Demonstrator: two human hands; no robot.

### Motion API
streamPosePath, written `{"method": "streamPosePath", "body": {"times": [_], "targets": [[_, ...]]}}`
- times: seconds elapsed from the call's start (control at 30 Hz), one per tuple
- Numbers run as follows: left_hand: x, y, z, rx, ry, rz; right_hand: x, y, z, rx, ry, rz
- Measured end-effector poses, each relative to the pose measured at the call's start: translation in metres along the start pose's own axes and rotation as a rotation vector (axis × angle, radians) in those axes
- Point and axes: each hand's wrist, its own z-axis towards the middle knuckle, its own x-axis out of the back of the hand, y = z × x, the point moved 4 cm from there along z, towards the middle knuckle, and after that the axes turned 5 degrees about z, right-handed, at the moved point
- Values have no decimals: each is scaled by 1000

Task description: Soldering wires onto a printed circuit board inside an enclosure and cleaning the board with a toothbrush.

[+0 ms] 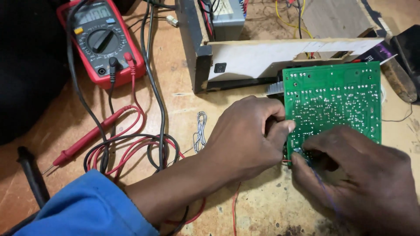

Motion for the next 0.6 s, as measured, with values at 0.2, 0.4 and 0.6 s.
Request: {"method": "streamPosePath", "body": {"times": [0.2,0.4,0.6], "targets": [[-4,-4,1,-81,80,25,-16,1,-6,-428,-292,-411],[-7,-5,0,-122,133,34,-18,-18,-11,87,35,-570],[-6,-5,-1,-129,171,-19,-15,3,-12,-209,101,-418]]}}
